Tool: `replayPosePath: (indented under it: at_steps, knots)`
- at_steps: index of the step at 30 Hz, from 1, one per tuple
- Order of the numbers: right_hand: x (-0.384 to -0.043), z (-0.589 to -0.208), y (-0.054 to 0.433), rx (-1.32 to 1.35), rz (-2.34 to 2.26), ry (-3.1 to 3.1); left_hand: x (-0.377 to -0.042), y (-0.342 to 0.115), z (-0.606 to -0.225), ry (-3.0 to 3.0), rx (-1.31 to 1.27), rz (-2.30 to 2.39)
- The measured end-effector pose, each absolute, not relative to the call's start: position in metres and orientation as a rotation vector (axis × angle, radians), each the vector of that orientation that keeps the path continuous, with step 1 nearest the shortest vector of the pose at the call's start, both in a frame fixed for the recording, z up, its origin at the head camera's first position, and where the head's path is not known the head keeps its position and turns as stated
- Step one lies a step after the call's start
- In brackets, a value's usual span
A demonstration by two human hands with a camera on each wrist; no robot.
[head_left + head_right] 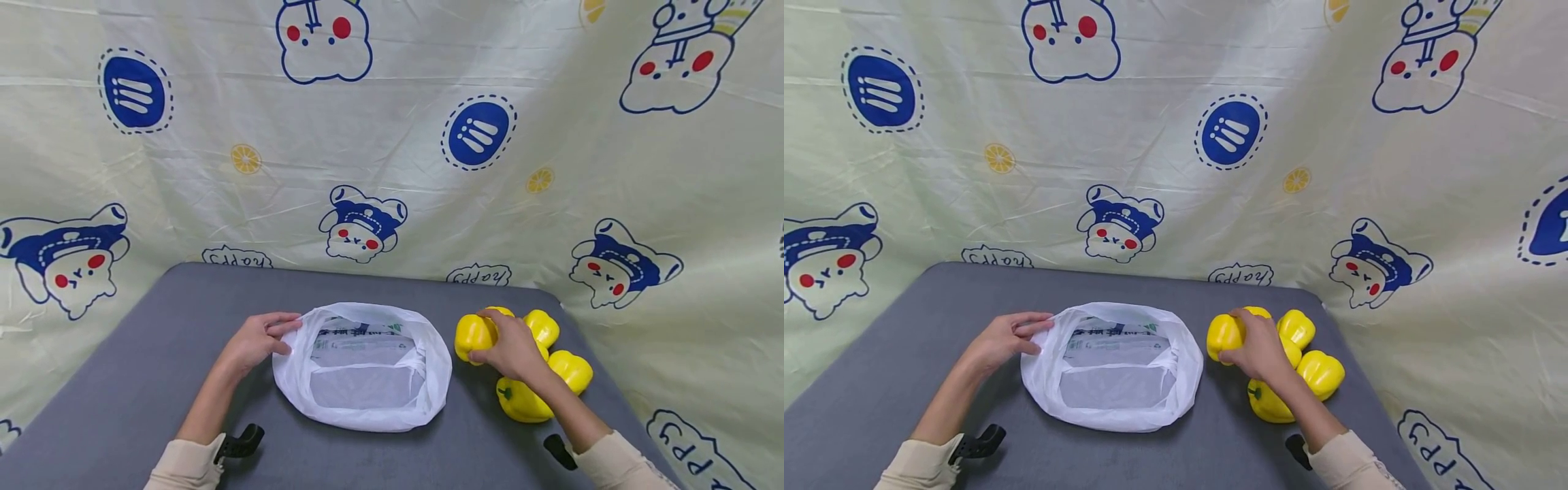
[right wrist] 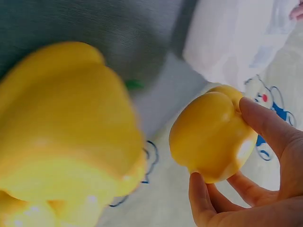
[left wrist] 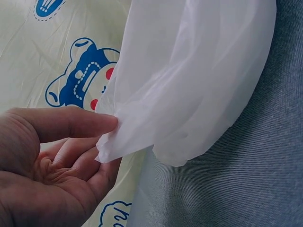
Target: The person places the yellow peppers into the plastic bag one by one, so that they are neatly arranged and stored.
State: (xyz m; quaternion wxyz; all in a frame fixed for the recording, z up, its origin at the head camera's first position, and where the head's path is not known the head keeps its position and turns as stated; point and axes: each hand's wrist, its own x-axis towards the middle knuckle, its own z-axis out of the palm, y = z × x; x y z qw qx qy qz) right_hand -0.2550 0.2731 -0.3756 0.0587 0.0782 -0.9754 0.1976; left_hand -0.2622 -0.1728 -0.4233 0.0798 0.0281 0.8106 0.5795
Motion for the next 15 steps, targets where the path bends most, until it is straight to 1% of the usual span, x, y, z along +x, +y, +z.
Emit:
replayPosePath:
  at_steps: [7, 15]
  knots:
    - [-0.262, -0.353, 0.249, 0.284, 0.666, -2.898, -0.263, -0.172, -0.422, 2.422, 0.081, 1.731]
    - [-0.265, -0.345, 0.203, 0.366, 0.736, -2.923, -0.260, -0.174, -0.422, 2.420, 0.116, 1.751]
